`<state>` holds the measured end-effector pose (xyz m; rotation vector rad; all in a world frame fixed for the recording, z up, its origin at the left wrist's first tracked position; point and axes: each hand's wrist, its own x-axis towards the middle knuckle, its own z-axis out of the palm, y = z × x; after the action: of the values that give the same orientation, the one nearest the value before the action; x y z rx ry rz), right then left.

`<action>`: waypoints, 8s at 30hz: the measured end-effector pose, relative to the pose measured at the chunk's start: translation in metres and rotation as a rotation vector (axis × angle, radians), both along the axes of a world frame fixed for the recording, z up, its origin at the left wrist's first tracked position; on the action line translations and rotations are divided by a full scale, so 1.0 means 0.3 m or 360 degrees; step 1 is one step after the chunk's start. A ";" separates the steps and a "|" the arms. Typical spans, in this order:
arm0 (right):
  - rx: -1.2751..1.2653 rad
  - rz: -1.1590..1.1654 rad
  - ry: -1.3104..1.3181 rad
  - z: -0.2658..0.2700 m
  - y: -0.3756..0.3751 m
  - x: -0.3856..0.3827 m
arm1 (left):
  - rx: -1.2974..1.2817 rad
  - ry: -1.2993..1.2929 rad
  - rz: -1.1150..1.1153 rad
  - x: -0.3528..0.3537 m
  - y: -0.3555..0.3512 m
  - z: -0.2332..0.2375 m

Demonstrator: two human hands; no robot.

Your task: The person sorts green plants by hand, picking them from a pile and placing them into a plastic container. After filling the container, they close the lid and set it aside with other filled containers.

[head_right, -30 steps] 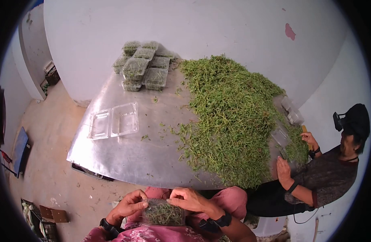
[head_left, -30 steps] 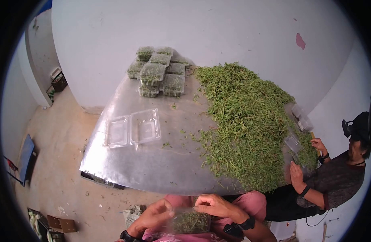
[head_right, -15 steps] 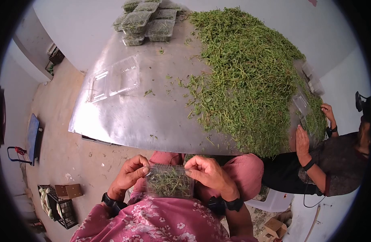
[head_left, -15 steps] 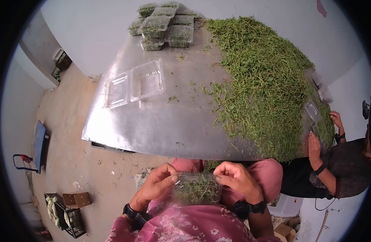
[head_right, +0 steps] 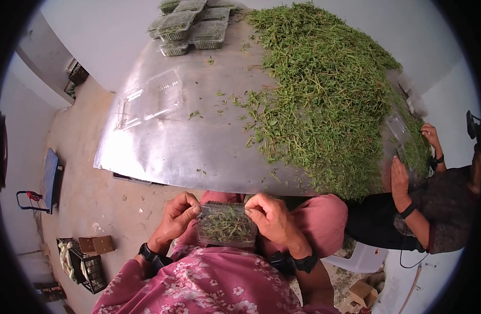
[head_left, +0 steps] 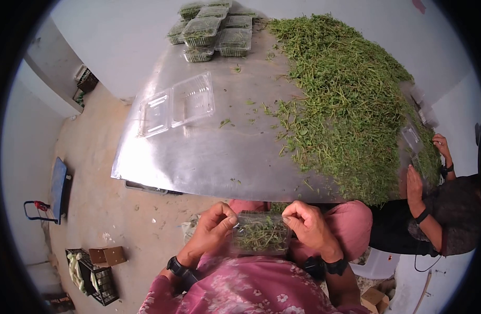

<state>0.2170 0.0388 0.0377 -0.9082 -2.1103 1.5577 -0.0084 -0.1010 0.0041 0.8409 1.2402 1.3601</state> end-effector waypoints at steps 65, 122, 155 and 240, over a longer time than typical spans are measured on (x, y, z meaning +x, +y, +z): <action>-0.0403 -0.0508 0.0905 0.503 0.618 -0.245 | 0.0388 0.1362 0.0799 -0.325 0.170 0.043; -0.0700 -0.1201 0.1359 0.121 1.541 -1.292 | 0.0135 0.1602 0.0849 -0.522 0.101 0.047; -0.0098 -0.0520 0.0574 0.177 1.401 -1.201 | 0.0131 0.1621 0.0701 -0.554 0.116 0.070; -0.0332 0.0046 0.0198 0.086 0.347 -0.320 | 0.0739 0.1998 0.0438 -0.079 0.379 0.109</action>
<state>0.1211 0.1429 0.0635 -0.8262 -1.9101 1.8256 -0.0321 0.0126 0.0368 2.0975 2.0383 1.3410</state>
